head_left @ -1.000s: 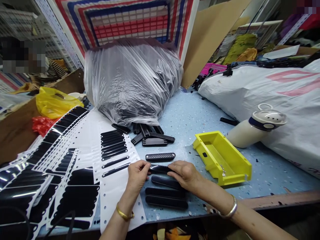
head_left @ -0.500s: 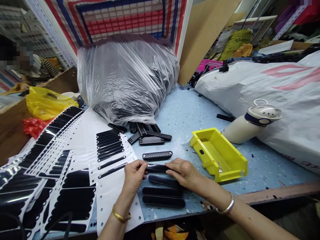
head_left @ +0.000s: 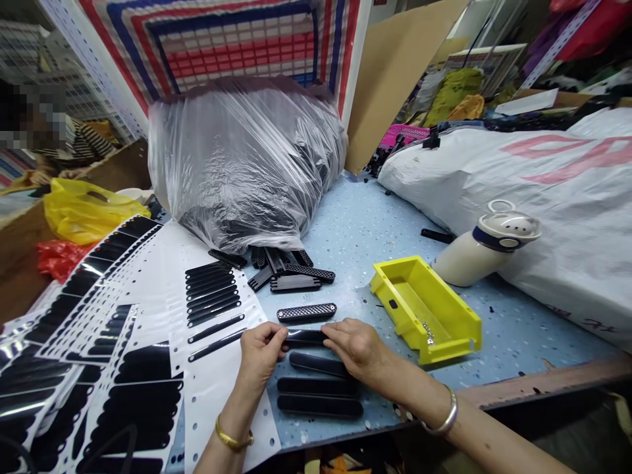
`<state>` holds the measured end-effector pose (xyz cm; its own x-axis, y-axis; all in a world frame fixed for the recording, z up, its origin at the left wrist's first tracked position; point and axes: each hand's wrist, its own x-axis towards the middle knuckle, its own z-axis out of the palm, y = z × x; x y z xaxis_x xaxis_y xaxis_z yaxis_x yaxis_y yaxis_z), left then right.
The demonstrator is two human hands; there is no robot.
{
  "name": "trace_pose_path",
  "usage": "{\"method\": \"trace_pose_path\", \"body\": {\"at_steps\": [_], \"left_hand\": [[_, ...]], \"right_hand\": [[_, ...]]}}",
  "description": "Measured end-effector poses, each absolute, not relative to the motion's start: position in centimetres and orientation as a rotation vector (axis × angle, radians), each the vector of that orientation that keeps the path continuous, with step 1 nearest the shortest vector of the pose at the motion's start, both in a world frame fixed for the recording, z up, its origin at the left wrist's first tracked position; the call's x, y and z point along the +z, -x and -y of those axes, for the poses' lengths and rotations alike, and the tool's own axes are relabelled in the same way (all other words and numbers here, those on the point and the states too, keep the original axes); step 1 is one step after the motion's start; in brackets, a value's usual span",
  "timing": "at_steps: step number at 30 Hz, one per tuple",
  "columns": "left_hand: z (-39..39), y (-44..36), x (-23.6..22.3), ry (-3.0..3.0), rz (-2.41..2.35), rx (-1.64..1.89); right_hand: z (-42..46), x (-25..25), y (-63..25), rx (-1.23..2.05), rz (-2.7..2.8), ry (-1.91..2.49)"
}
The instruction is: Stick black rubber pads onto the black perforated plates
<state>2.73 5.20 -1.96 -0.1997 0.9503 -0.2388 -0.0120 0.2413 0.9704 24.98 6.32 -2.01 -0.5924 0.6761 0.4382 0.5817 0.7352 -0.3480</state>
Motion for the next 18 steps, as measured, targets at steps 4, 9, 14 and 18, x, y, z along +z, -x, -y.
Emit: {"method": "trace_pose_path", "body": {"at_steps": [4, 9, 14, 18], "left_hand": [[-5.2, -2.8, -2.0, -0.931, -1.474, 1.16], [-5.2, -2.9, -1.9, -0.913, -1.493, 1.165], [-5.2, -2.8, -1.8, -0.933, -1.487, 1.159], [-5.2, -2.8, -2.0, -0.934, -1.482, 1.17]], "right_hand": [[-6.2, -1.7, -24.7, 0.066, 2.407, 0.929], [-6.1, -1.2, -25.1, 0.084, 2.42, 1.02], [-5.8, -0.1, -25.4, 0.179, 2.485, 1.157], [-5.7, -0.1, -25.0, 0.262, 2.503, 1.22]]}}
